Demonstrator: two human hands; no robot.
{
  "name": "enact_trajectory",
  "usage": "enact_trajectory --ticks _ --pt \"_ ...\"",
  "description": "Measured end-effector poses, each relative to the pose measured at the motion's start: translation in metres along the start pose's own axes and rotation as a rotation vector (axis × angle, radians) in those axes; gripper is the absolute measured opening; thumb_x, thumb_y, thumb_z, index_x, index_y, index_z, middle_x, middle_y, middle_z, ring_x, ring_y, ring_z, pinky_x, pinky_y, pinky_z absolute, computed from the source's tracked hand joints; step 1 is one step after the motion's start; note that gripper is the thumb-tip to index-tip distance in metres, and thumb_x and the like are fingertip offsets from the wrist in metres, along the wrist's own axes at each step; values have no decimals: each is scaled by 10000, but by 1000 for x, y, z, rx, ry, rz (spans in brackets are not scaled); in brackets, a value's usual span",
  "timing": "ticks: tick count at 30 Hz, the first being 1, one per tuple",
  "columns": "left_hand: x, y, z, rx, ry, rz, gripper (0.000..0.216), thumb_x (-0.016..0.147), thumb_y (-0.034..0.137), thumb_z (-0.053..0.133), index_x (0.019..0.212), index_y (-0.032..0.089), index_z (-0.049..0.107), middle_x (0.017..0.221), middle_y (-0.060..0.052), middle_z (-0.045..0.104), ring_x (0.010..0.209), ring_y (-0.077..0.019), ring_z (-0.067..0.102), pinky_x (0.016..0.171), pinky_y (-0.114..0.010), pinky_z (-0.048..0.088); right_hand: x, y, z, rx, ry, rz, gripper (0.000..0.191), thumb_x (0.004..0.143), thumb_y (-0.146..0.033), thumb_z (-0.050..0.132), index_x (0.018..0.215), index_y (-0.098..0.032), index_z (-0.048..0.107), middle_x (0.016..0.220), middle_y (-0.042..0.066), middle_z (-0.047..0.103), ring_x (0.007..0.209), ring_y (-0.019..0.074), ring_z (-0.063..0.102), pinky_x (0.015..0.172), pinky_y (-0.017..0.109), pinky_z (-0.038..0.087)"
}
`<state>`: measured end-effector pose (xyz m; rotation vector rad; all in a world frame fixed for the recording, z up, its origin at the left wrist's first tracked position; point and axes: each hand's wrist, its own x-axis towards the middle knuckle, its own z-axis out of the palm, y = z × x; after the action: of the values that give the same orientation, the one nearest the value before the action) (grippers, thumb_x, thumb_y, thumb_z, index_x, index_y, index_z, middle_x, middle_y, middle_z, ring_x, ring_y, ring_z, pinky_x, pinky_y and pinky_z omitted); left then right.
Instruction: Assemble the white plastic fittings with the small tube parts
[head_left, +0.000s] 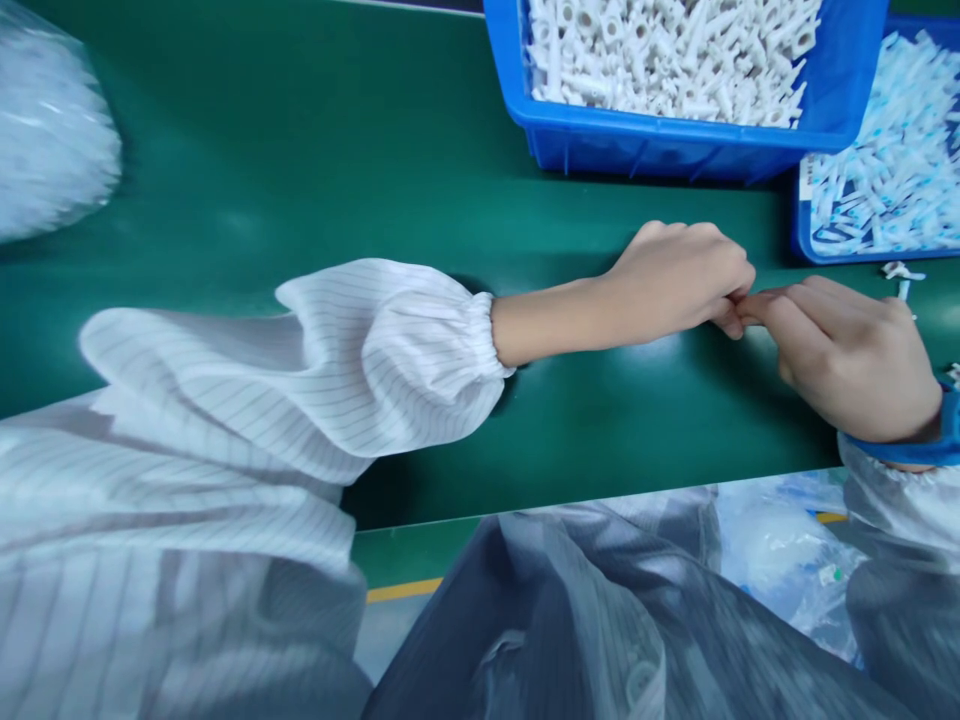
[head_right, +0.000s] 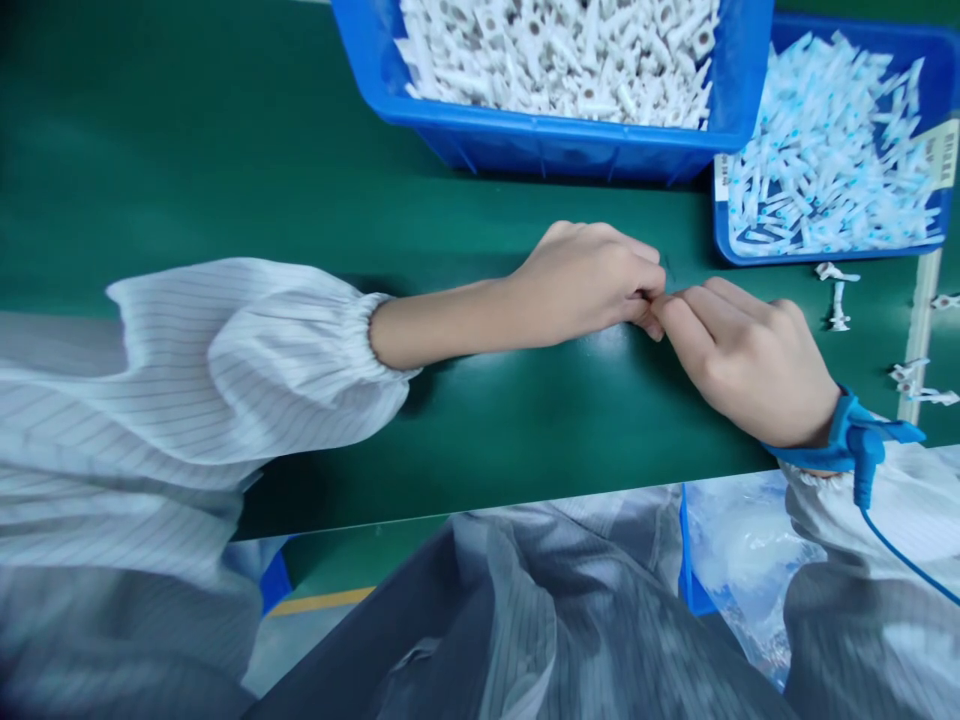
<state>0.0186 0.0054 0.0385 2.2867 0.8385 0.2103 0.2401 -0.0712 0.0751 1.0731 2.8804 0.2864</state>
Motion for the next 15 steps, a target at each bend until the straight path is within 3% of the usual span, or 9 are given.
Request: enact_trajectory --ticks 7,15 --pt "6 -2 0 -48 3 31 182 980 140 828 833 247 820 931 -18 815 987 -274 751 755 -392 256 7 -7 -5 -28 30 17 342 1124 -39 467 929 -220 682 776 45 643 748 197 570 561 355 280" --pt "12 -17 -3 -39 -49 121 142 987 196 832 876 282 856 916 0 825 939 -246 736 744 -386 320 15 -10 -7 69 -41 65 364 1199 -136 443 935 -228 676 799 60 653 740 214 553 571 402 290"
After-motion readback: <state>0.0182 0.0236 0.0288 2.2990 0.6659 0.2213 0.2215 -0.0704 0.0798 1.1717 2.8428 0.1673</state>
